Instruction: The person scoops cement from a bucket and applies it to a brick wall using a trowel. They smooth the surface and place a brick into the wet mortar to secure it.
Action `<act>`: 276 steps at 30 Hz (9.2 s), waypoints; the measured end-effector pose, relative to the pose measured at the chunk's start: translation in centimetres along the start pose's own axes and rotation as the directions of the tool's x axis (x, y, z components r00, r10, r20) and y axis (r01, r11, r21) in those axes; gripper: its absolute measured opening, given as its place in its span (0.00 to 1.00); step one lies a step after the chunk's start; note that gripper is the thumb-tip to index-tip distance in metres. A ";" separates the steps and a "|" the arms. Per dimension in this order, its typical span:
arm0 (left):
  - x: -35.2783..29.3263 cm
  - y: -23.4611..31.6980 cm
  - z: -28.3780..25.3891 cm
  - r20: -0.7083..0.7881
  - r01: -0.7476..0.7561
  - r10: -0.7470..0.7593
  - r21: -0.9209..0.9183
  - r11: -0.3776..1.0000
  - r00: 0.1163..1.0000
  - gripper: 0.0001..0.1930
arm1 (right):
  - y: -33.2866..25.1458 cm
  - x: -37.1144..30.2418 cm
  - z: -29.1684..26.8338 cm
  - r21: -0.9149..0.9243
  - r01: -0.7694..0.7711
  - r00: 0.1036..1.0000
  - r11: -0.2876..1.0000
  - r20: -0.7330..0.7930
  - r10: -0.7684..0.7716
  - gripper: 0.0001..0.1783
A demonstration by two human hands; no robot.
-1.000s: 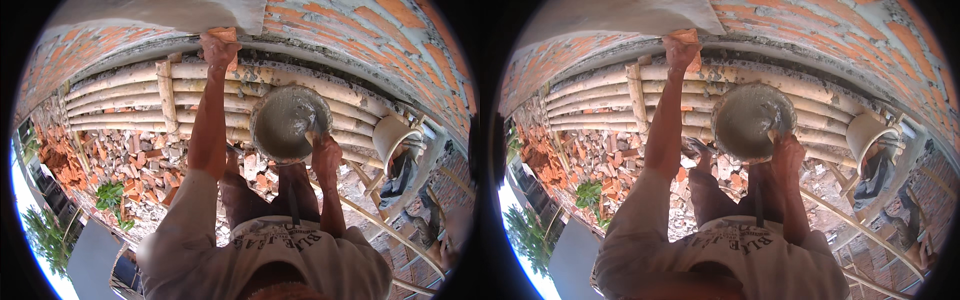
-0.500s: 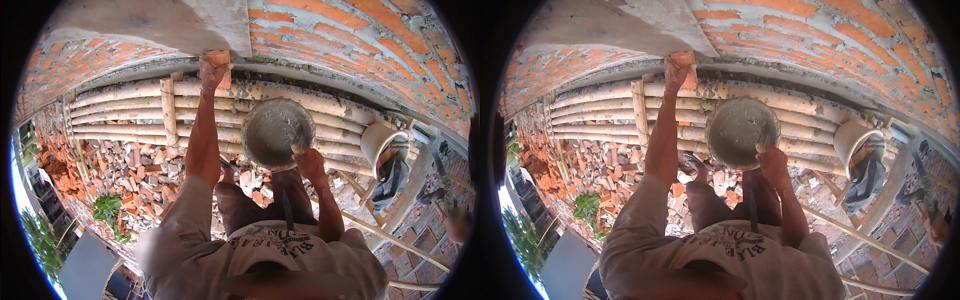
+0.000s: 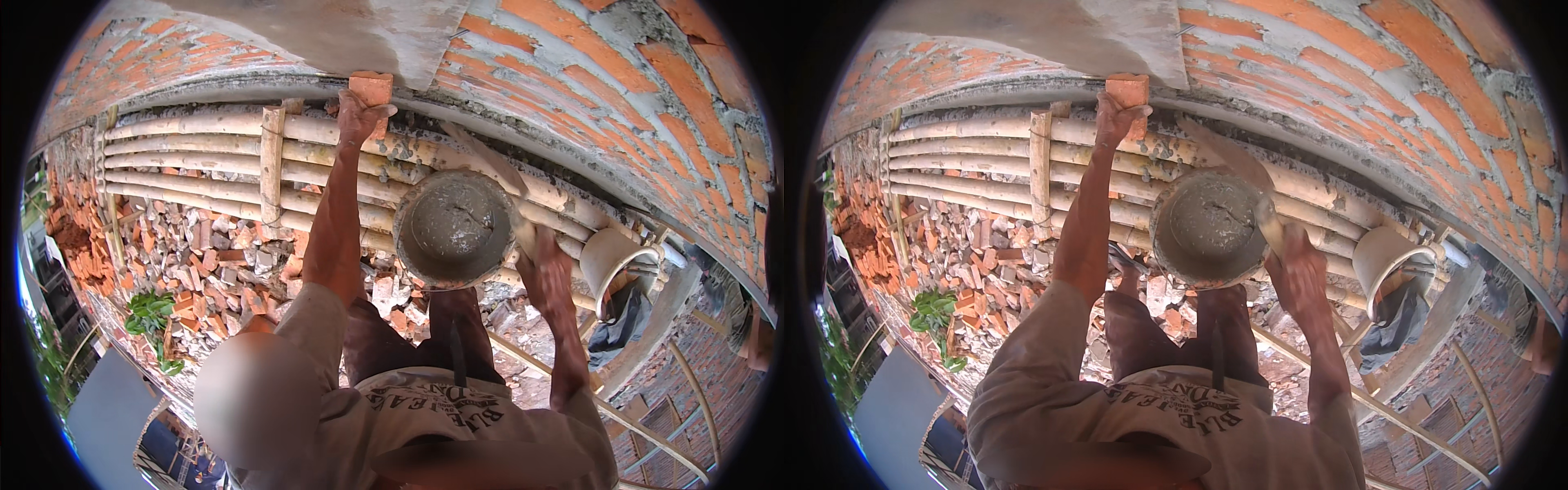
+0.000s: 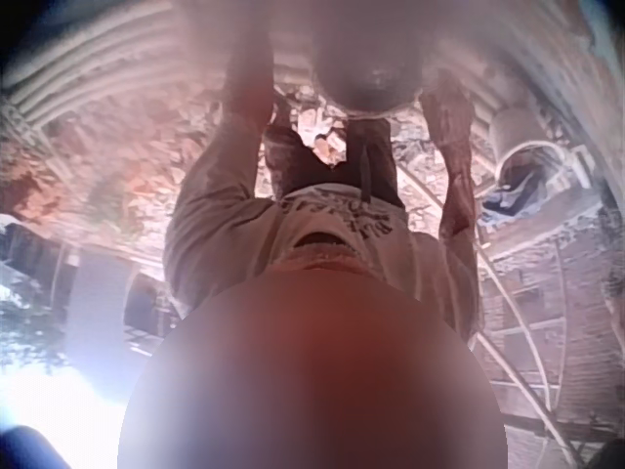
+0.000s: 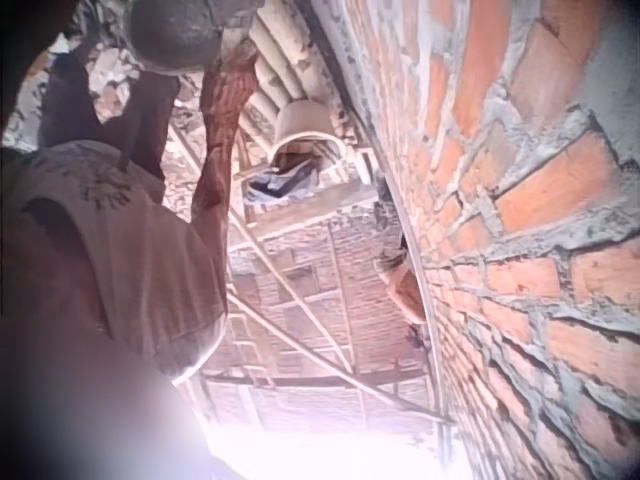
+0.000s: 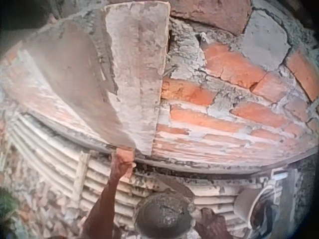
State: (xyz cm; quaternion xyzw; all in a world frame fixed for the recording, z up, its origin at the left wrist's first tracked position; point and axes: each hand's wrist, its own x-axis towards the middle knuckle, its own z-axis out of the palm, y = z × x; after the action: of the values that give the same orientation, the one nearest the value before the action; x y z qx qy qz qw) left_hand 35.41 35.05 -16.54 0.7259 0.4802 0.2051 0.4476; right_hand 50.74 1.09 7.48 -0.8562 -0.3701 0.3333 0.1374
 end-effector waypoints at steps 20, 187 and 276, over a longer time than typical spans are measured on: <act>0.5 -3.7 1.5 -0.122 -0.187 0.228 0.281 0.941 0.966 0.33 | -7.5 19.0 10.2 -0.253 0.535 0.829 0.806 -0.028 -0.559 0.24; -16.7 23.3 -27.4 -0.316 -0.028 -0.115 -0.413 0.911 0.942 0.26 | 6.3 -8.3 0.6 -0.399 -0.054 0.987 0.915 -0.163 -0.013 0.15; -14.8 21.6 -25.0 -0.390 -0.059 -0.015 -0.179 0.982 0.921 0.21 | 11.3 -9.3 10.4 -0.075 -0.302 0.943 0.950 -0.172 0.286 0.20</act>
State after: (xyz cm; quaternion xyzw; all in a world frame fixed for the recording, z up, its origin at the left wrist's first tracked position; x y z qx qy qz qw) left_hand 21.59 30.35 16.63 0.6308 0.5299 0.3944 0.4070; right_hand 45.16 -13.56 -1.29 -0.9315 -0.2424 0.2615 0.0721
